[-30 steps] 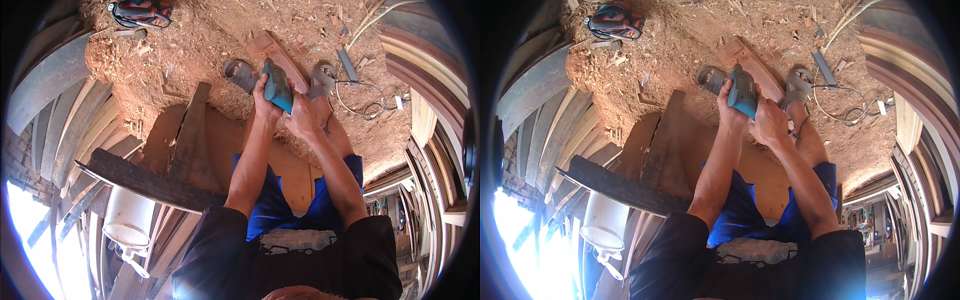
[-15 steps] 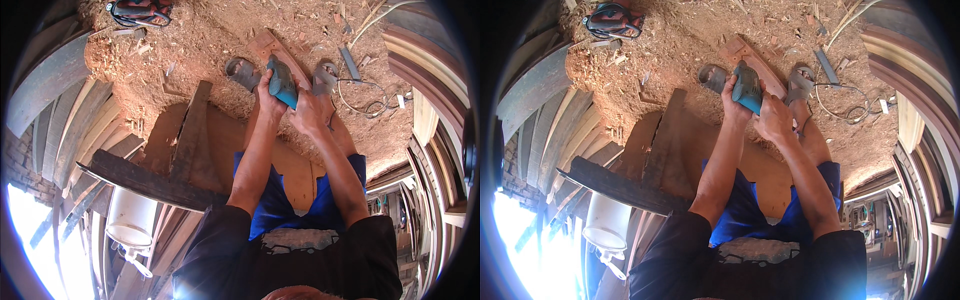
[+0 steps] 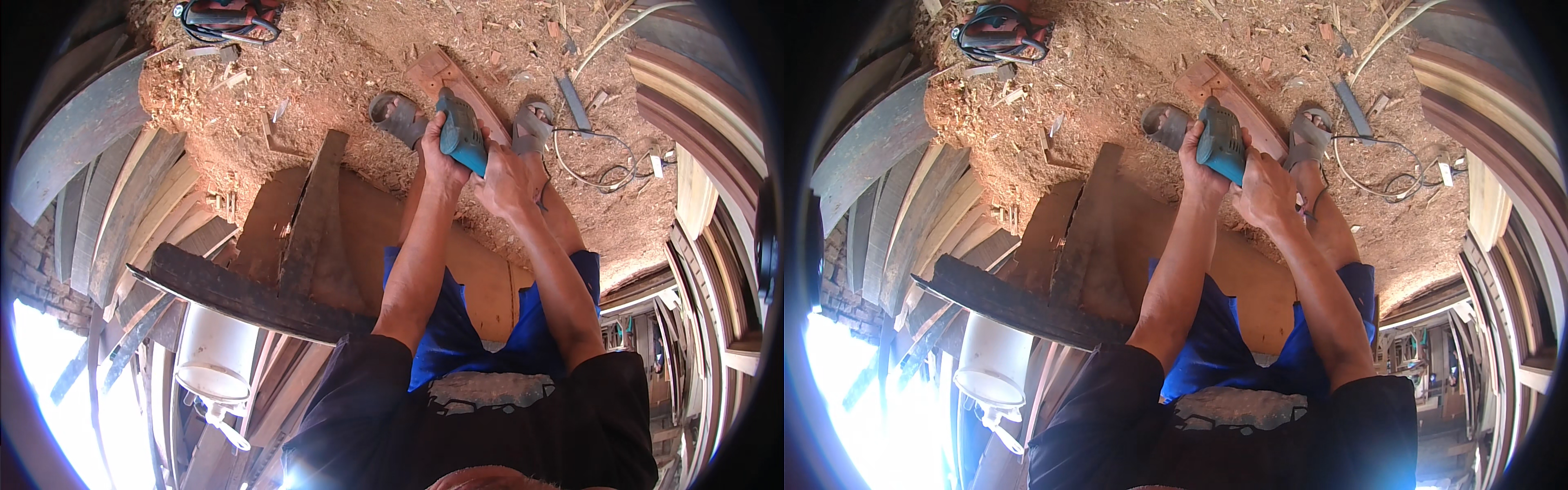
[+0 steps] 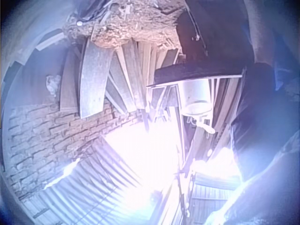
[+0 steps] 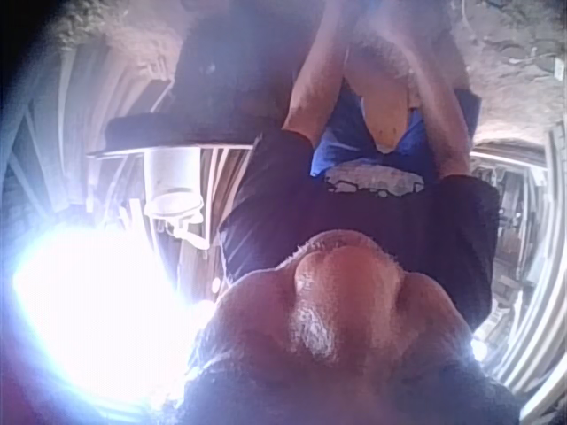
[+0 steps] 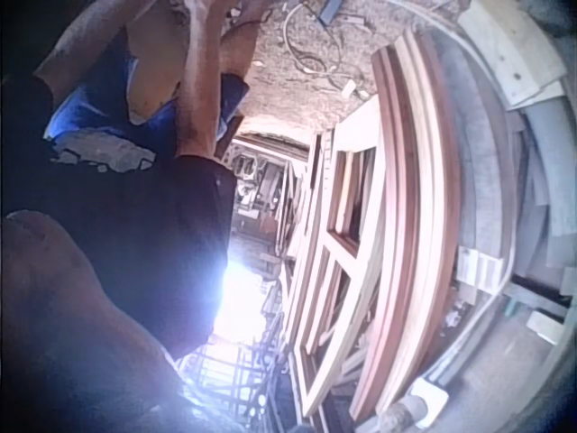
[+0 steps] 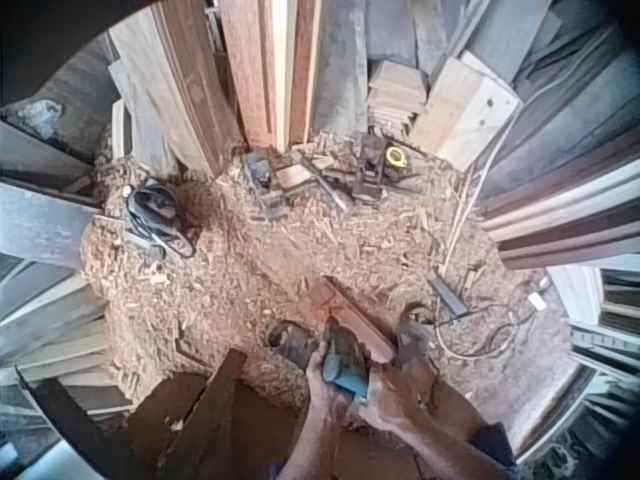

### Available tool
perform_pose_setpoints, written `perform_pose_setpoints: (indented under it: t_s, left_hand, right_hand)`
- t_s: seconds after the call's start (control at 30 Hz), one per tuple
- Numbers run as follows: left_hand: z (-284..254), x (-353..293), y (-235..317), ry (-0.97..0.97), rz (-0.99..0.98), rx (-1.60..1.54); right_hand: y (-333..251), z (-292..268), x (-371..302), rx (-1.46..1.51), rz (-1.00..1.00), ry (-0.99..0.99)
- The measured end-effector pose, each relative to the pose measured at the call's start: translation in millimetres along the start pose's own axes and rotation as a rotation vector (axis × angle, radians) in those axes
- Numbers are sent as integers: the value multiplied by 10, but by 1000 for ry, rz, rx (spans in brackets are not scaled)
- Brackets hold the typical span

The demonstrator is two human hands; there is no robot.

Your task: The person uses a corded drill to make holes in several small wooden planks. They position each plank on the floor, drill into it, then move the finished piece aside to work on the next one.

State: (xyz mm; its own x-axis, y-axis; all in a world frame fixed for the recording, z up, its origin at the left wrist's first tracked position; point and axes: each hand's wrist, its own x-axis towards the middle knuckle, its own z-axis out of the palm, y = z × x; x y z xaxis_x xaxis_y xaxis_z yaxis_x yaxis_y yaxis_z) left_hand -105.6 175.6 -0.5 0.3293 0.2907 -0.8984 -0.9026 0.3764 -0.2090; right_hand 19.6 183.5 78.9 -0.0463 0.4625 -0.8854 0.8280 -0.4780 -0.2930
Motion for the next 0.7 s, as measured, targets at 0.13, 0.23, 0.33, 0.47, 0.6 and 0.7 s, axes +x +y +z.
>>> perform_pose_setpoints:
  t_s: [0.13, 0.23, 0.33, 0.47, 0.6, 0.7]
  left_hand:
    - [-32, 31, 13, 19, -18, -5]
    - [-15, 37, 4, 44, 12, 31]
    - [-12, 42, 0, 38, 21, 49]
    - [-70, 68, 0, -9, -9, 27]
    - [-9, 36, -27, 21, 13, 9]
    - [18, 9, -29, -2, 42, 39]
  right_hand:
    - [22, 23, 13, 15, -11, -3]
    - [0, -24, 15, 20, -10, -12]
    - [-12, -52, 22, 22, -5, -21]
    - [-42, -100, 6, 13, 7, -30]
    - [-24, -110, 9, -6, 4, -56]
    - [18, -46, 9, 16, -61, 57]
